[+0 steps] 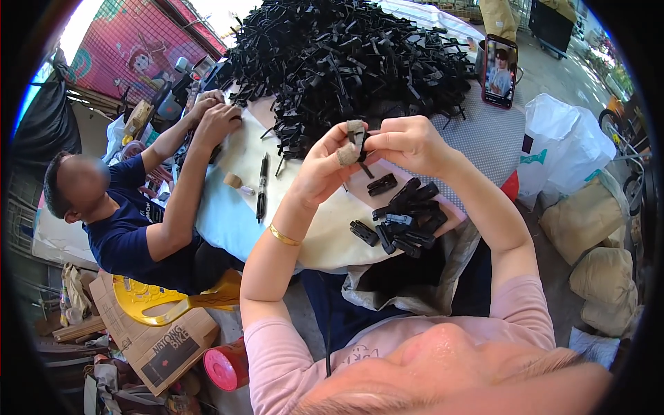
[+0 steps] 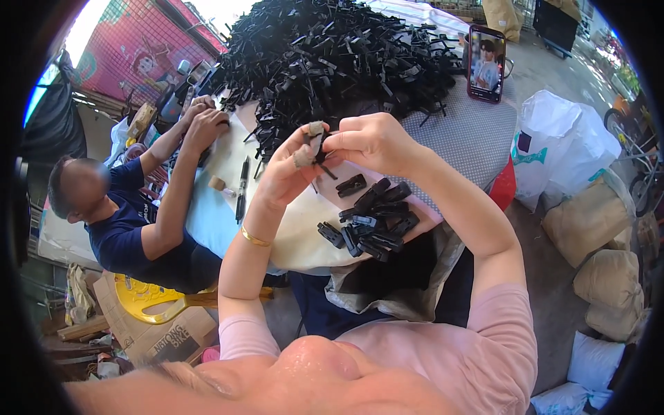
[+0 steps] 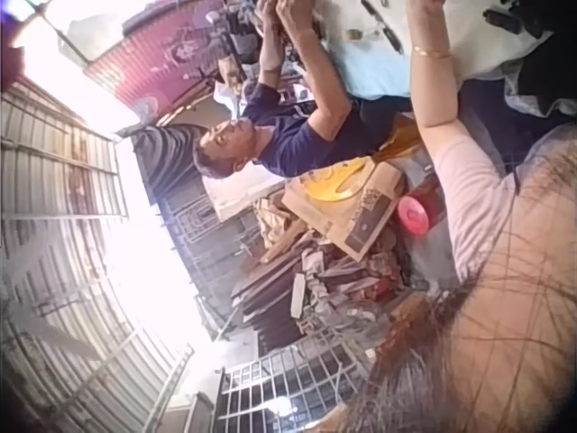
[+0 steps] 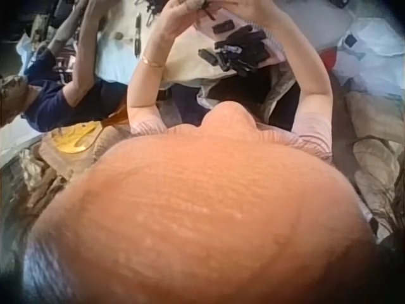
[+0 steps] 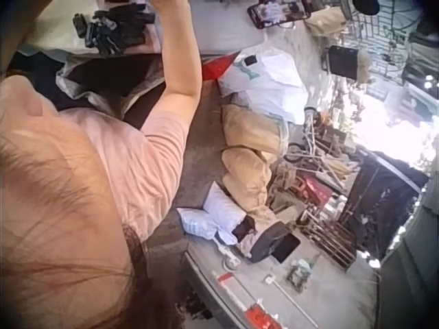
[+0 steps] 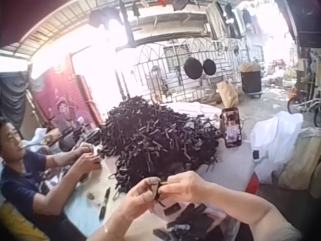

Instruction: Manually assemble small black plastic components by hand.

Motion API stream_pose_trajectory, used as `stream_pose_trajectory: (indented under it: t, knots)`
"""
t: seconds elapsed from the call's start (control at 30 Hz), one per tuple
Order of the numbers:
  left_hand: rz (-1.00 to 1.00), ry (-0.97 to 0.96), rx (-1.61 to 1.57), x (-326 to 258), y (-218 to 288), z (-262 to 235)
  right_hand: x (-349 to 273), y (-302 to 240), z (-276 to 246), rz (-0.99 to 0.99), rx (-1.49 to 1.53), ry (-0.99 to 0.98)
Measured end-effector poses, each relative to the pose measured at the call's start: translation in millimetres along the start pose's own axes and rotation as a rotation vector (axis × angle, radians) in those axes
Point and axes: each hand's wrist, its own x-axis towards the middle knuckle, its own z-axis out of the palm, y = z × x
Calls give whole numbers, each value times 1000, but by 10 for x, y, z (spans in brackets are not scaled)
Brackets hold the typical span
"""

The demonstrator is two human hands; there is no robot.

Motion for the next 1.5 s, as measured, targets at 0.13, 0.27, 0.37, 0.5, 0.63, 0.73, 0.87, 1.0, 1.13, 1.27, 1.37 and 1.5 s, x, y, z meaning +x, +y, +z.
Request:
stream_pose_trajectory:
  t: [0.13, 0.27, 0.37, 0.5, 0.63, 0.73, 0.87, 1.0, 1.13, 1.27, 1.37, 1.5]
  knots:
    - [131, 159, 67, 20, 24, -19, 50, -74, -22, 199, 119, 24]
    - [174, 227, 350, 16, -34, 123, 20, -50, 26, 463, 508, 104]
    - [209, 288, 555, 17, -97, 160, 19, -62, 95, 539, 583, 51]
    - [263, 310, 561, 13, -129, 138, 35, -78, 83, 633, 617, -34]
    - [299, 330, 564, 6, -120, 187, 51, -95, 65, 647, 637, -49]
    - [318, 362, 584, 8, -129, 190, 49, -101, 83, 679, 654, -62]
    - [419, 432, 760, 4, -170, 186, 44, -165, 121, 694, 650, -27]
    - [516, 442, 880, -23, -220, 181, 52, -172, 110, 742, 700, -43]
    - [343, 495, 999, 30, -180, 236, 44, -116, 136, 754, 598, 25]
    - [351, 507, 957, 57, -258, 228, 38, -119, 148, 562, 302, 166]
    - [444, 441, 1185, 13, -291, 199, 58, -150, 128, 500, 215, 19]
    - [372, 368, 1294, -7, -156, 228, 15, -49, 44, 601, 407, 13]
